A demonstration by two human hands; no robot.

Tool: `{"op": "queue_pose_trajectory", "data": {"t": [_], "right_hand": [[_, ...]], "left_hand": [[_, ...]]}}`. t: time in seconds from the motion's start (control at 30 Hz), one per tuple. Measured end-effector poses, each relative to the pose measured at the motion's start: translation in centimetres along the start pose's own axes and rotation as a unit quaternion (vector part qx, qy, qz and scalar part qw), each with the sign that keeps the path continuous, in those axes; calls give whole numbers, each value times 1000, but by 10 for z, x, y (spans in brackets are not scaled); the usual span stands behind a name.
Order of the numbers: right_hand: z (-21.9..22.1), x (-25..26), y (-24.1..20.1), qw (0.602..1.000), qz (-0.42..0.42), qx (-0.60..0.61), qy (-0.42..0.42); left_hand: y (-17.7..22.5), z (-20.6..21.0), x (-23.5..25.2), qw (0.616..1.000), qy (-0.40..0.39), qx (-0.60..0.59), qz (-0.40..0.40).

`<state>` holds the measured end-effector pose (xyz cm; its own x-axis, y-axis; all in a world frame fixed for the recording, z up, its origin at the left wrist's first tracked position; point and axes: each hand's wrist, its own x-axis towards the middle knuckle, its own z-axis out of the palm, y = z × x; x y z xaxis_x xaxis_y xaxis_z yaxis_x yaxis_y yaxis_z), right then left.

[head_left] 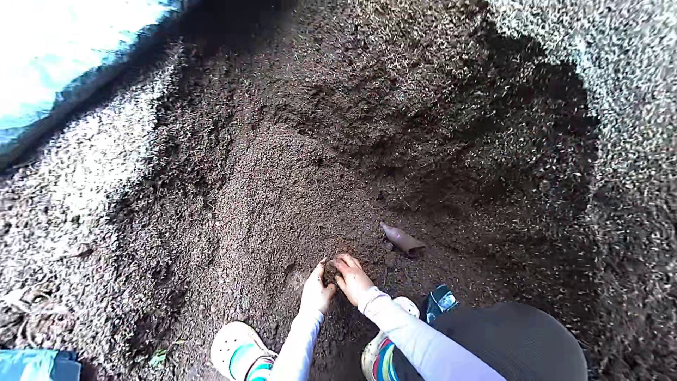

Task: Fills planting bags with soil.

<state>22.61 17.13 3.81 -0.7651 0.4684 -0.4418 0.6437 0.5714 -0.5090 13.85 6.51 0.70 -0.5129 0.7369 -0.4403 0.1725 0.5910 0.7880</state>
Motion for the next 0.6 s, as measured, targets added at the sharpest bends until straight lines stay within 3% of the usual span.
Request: {"op": "queue_pose_trajectory", "data": {"t": [0.43,0.6], "right_hand": [[15,-19,-3,996,10,-87,33],[9,-6,-10,992,24,-120,-43]], "left_hand": [[-5,4,1,999,-9,15,40],[-1,7,0,997,-18,52,58]]}}
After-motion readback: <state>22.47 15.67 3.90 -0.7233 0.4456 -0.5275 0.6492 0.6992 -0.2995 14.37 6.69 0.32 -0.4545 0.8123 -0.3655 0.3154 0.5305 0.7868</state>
